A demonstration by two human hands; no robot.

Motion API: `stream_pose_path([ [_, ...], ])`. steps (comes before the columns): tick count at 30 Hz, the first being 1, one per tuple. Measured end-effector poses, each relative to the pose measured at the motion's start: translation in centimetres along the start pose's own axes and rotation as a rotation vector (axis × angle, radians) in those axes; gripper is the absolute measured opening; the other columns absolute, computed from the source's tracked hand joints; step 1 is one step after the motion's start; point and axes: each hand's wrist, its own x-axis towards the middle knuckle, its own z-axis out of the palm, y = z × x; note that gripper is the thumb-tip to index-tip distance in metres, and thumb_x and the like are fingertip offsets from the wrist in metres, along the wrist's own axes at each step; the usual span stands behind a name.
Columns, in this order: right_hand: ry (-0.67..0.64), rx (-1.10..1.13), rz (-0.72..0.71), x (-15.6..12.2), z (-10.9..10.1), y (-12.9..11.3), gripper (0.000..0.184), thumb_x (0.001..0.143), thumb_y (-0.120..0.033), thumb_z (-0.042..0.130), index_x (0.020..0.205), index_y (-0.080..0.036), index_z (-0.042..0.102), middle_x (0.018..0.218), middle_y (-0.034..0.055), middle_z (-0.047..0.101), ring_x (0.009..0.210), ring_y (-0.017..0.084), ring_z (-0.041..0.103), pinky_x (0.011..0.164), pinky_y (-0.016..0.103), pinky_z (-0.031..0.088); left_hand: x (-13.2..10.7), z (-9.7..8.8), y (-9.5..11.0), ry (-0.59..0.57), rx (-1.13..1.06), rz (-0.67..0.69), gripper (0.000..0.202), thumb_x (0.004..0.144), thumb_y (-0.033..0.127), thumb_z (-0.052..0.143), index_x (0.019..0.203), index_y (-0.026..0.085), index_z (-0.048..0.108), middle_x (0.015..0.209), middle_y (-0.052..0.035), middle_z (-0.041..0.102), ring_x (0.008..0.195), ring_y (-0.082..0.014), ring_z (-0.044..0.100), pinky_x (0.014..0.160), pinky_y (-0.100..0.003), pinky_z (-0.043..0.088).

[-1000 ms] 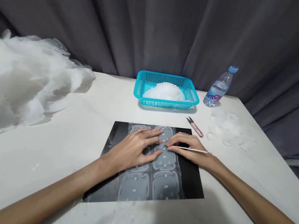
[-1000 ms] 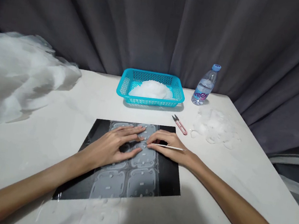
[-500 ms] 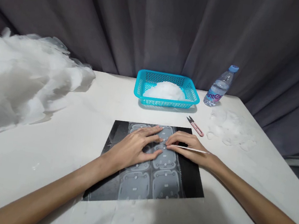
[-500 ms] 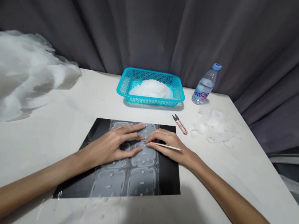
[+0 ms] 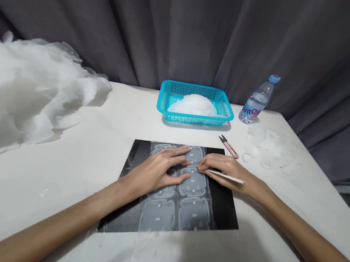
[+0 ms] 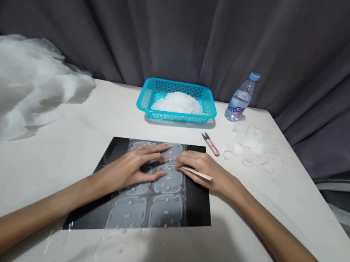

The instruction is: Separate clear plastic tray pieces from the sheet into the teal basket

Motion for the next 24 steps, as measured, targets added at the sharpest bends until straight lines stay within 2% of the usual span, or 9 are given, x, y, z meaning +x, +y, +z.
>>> stream_pose_path([
  [6,0.014,0.082,0.066,0.2,-1.3,-0.5,0.019,0.107,-0.032,0.057,0.109,-0.023,0.074,0.110,0.0081,0.076,0.100,0.024,0.073,0.091,0.037,0.058,0.0,0.1,-0.4,-0.001,-0.044,-0.009,0.037,0.097,0.051,0.070,0.118,0.021,0.075,0.158,-0.0127,0.058,0.143,-0.0324,0.058,0.118,-0.051,0.049],
  [16,0.012,0.030,0.009,0.5,-0.1,-0.1,0.020,0.109,-0.031,0.054,0.113,-0.023,0.072,0.111,0.0083,0.076,0.104,0.025,0.071,0.094,0.039,0.057,-0.1,0.3,-0.2,-0.007,-0.020,-0.022,0.037,0.097,0.048,0.071,0.122,0.021,0.072,0.160,-0.0124,0.055,0.146,-0.0303,0.055,0.122,-0.049,0.046],
  [21,-0.009,-0.155,-0.062,0.6,0.7,0.1,0.025,0.112,-0.032,0.048,0.114,-0.022,0.071,0.113,0.0097,0.075,0.107,0.023,0.071,0.091,0.036,0.057,-0.1,0.2,-0.2,-0.015,-0.059,-0.026,0.037,0.098,0.049,0.070,0.123,0.022,0.071,0.161,-0.0120,0.054,0.147,-0.0309,0.054,0.122,-0.049,0.045],
  [24,0.038,-0.392,-0.117,0.9,1.7,0.3,0.030,0.113,-0.030,0.044,0.120,-0.020,0.071,0.117,0.0123,0.076,0.107,0.024,0.072,0.088,0.035,0.059,-0.1,-0.1,0.0,-0.016,-0.141,-0.083,0.058,0.096,0.052,0.072,0.145,0.026,0.054,0.158,-0.0122,0.057,0.145,-0.0311,0.056,0.120,-0.050,0.047],
])
